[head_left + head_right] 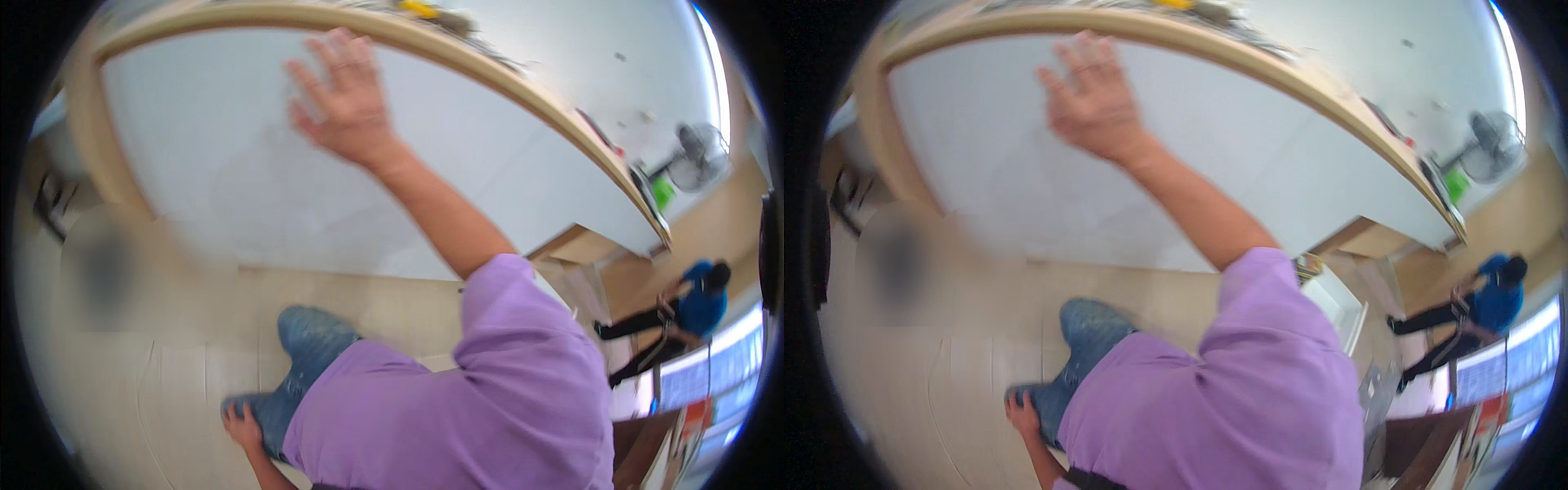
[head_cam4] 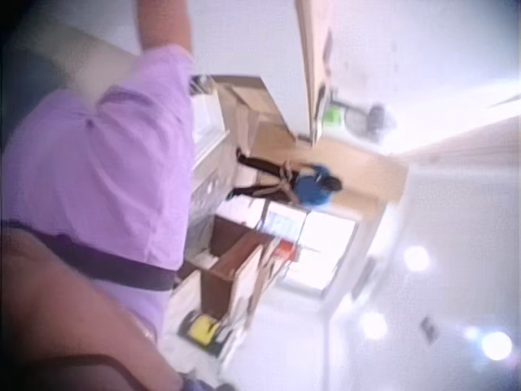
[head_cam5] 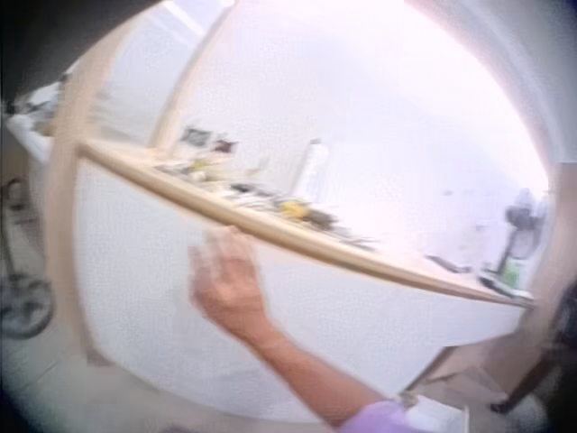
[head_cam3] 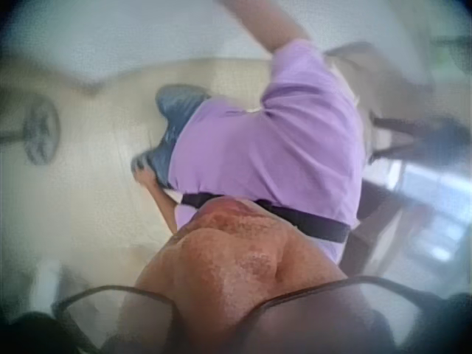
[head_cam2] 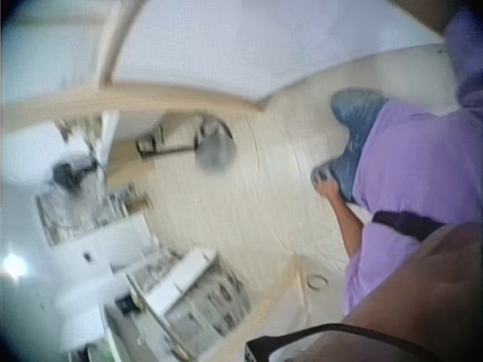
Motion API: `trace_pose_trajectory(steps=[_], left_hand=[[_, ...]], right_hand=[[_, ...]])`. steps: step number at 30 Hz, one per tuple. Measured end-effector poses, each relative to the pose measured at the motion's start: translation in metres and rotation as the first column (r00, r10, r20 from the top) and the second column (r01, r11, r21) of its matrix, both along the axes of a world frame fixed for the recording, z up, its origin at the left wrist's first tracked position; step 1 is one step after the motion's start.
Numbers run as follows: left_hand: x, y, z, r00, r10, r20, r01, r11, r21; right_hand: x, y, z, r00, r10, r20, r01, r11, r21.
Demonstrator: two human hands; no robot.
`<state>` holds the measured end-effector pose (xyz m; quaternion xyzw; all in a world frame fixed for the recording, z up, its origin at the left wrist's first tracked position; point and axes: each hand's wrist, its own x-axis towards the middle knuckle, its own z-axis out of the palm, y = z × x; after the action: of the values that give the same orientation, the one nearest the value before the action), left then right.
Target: The person installs white cabinet doors onto a wooden cabinet frame. They align the doors with the hinges, secure them using a screwdriver, and test the opening and closing mechanism. The person also adjusts the camera headstrap at the end.
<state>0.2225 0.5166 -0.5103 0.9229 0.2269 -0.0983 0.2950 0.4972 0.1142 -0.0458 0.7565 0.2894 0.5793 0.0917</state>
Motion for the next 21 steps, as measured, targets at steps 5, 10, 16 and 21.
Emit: trace_pose_trajectory(steps=[5,10,16,21], left_hand=[[0.002,-0.003,0.008,0.995,-0.012,-0.098,0.019,0.998,0.067],[0.006,-0.002,0.014,0.994,0.004,-0.111,0.005,0.997,0.081],[0.004,0.01,-0.01,0.997,-0.072,-0.008,0.073,0.997,0.031],[0.008,0.002,0.012,0.997,-0.055,-0.055,0.057,0.998,0.037]], right_hand=[[-0.021,-0.058,-0.001,0.974,-0.225,-0.014,0.225,0.973,0.053],[-0.062,-0.126,-0.028,0.87,-0.492,-0.025,0.492,0.869,0.05],[-0.105,-0.167,-0.003,0.817,-0.574,0.056,0.554,0.808,0.201],[-0.121,-0.161,0.002,0.823,-0.566,0.056,0.556,0.821,0.131]])
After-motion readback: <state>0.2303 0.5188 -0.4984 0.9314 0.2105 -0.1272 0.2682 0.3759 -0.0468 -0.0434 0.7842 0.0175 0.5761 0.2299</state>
